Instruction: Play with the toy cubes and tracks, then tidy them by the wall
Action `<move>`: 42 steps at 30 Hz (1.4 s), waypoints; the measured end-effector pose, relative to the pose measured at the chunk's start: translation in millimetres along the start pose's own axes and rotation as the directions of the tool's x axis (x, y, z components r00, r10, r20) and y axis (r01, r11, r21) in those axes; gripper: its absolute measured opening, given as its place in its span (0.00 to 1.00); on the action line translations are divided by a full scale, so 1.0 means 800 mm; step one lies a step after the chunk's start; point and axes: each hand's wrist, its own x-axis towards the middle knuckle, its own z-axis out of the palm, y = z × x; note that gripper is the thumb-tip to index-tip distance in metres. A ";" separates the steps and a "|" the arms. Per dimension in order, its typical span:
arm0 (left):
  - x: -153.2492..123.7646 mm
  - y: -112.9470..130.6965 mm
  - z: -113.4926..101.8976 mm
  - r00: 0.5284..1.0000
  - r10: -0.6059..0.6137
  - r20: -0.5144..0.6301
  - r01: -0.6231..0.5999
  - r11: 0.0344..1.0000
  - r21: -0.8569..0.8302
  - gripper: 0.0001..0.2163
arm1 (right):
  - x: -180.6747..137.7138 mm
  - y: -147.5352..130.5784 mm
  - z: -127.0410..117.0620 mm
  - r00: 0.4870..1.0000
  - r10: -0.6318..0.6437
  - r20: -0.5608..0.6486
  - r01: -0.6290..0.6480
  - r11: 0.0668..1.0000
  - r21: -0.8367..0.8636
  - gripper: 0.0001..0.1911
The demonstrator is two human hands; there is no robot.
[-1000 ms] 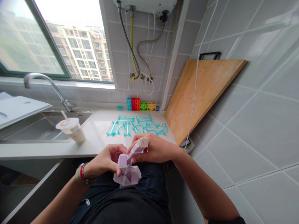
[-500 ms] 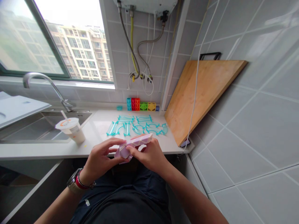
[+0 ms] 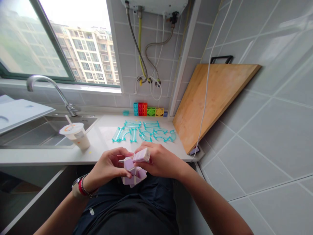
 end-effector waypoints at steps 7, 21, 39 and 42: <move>0.003 0.002 -0.007 0.999 0.023 0.044 -0.020 0.997 -0.071 0.22 | 0.002 -0.026 -0.012 0.986 -0.054 0.158 0.077 0.987 -0.140 0.14; -0.018 0.028 0.004 0.711 0.702 0.042 -0.537 0.503 0.677 0.18 | -0.043 -0.005 0.038 0.944 0.039 -0.327 0.020 0.984 0.177 0.24; -0.021 0.031 0.018 0.740 0.672 0.042 -0.522 0.533 0.665 0.17 | -0.035 -0.023 0.044 0.932 -0.029 -0.362 0.035 0.999 0.009 0.25; -0.022 0.027 0.019 0.790 0.613 0.001 -0.501 0.645 0.577 0.18 | -0.032 -0.024 0.039 0.943 -0.043 -0.329 0.049 0.999 0.011 0.25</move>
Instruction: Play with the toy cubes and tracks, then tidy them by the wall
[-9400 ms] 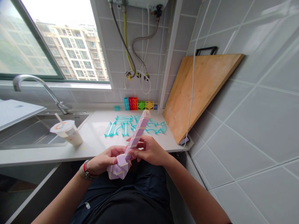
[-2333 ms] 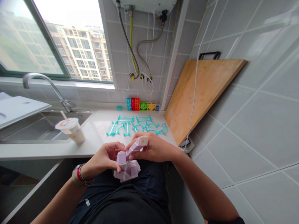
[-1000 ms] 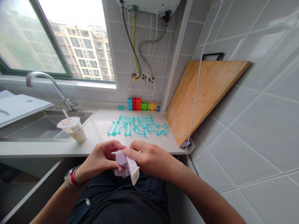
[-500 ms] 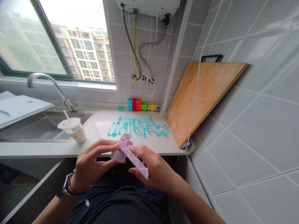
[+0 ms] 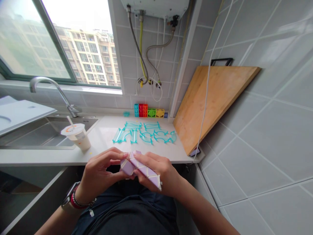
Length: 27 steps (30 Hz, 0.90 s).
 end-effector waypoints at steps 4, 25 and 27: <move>-0.003 0.000 0.002 0.997 -0.081 0.001 0.081 0.994 -0.068 0.17 | 0.006 -0.004 -0.003 1.000 -0.009 -0.004 0.009 1.000 -0.015 0.23; -0.007 0.004 0.005 0.999 -0.005 -0.037 0.003 0.998 -0.067 0.21 | 0.013 -0.012 -0.025 0.992 -0.058 0.109 0.065 0.996 -0.068 0.26; -0.006 0.008 0.004 0.997 0.066 -0.043 -0.065 0.997 0.038 0.20 | 0.012 -0.010 -0.012 0.997 -0.040 -0.059 0.039 0.999 -0.014 0.24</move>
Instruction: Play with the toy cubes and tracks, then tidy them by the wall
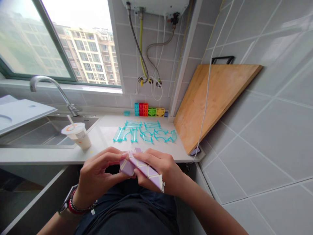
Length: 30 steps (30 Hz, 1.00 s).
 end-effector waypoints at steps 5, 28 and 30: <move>0.004 0.014 -0.001 0.997 0.076 0.012 -0.077 0.983 0.167 0.18 | -0.006 -0.004 0.027 0.966 0.097 -0.238 -0.083 0.994 0.070 0.22; 0.004 0.008 -0.002 0.976 0.117 0.185 -0.177 0.919 0.353 0.13 | -0.003 0.000 0.032 0.726 0.684 0.072 -0.563 0.531 0.634 0.13; 0.004 0.006 -0.004 0.981 0.093 0.169 -0.142 0.943 0.302 0.15 | -0.003 0.006 0.034 0.705 0.696 0.137 -0.560 0.428 0.709 0.14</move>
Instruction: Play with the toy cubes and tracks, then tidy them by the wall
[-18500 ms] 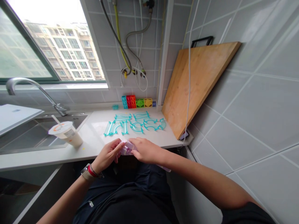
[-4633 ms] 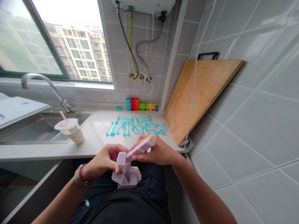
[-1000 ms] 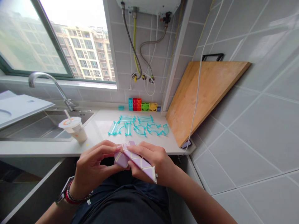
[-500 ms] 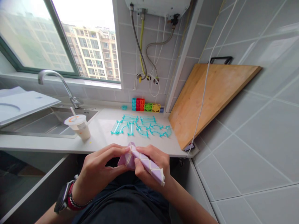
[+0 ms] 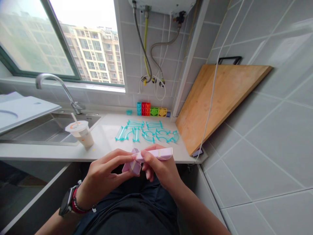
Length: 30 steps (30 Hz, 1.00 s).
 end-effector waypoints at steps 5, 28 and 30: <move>-0.002 -0.010 0.002 0.986 -0.167 -0.010 0.161 0.959 -0.233 0.18 | 0.002 0.002 -0.004 0.999 -0.012 0.031 0.012 1.000 -0.023 0.17; -0.001 -0.011 0.003 0.862 -0.360 0.356 0.500 0.714 -0.490 0.16 | 0.013 -0.015 -0.022 0.985 -0.013 0.173 0.064 0.953 -0.296 0.13; -0.001 -0.012 0.004 0.854 -0.358 0.378 0.518 0.665 -0.538 0.16 | 0.012 -0.013 -0.023 0.987 -0.017 0.162 0.069 0.945 -0.319 0.15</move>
